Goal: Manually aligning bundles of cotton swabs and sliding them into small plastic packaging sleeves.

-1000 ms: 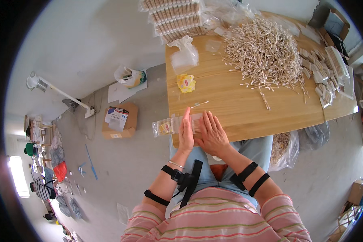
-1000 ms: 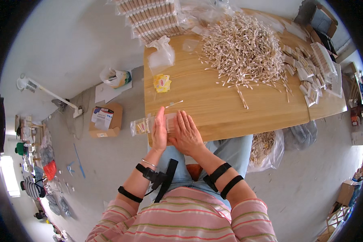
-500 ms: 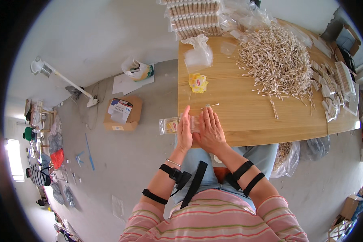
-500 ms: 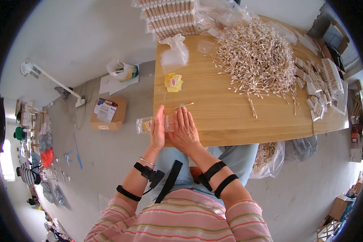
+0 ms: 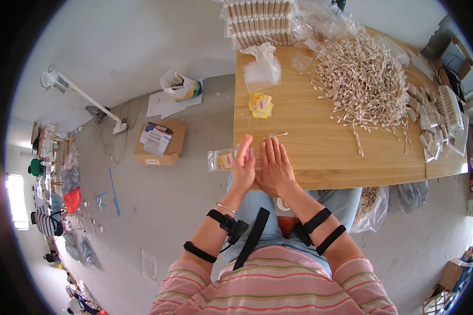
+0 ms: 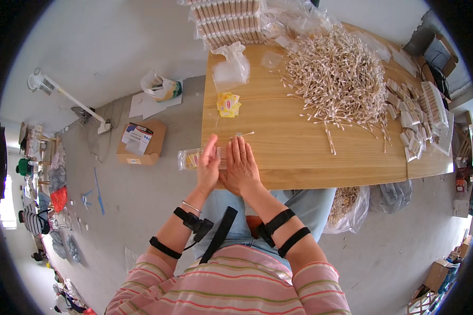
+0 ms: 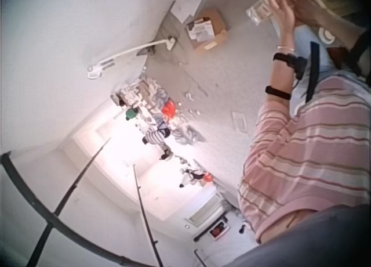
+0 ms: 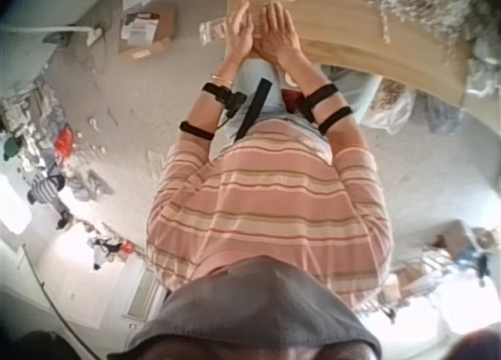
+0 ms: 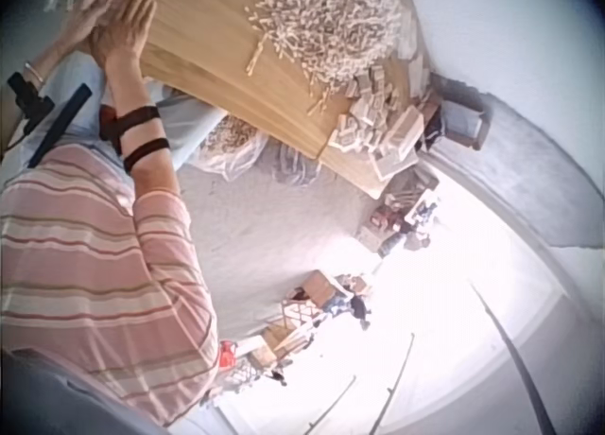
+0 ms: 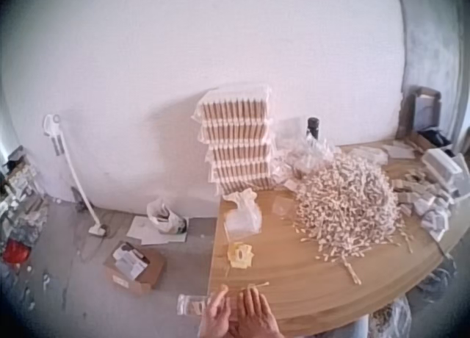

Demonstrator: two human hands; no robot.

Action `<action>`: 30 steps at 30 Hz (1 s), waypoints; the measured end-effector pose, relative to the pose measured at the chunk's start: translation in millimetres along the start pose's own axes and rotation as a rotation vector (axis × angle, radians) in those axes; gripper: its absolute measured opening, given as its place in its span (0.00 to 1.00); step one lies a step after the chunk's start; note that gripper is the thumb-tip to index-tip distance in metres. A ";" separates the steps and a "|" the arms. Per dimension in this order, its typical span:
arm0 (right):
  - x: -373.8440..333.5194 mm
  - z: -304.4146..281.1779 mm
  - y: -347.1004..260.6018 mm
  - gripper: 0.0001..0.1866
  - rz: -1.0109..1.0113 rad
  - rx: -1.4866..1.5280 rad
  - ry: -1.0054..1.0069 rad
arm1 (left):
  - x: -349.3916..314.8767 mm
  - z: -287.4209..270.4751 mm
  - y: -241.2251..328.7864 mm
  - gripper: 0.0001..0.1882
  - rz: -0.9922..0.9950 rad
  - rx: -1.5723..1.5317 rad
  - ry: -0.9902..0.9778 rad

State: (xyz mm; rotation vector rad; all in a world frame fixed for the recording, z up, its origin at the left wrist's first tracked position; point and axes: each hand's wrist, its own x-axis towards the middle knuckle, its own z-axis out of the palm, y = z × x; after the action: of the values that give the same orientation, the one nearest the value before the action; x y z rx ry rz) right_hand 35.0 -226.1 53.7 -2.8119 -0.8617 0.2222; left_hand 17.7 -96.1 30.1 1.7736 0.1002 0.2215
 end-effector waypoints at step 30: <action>12.3 22.8 11.8 0.31 0.046 1.381 0.495 | -0.9 0.1 -1.8 0.35 -0.088 -0.505 -0.015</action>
State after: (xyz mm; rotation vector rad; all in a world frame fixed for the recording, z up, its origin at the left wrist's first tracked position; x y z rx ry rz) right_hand 46.9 -225.6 27.8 -1.4672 -0.2793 0.0585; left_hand 16.9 -95.9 28.2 1.2651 0.1012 0.1530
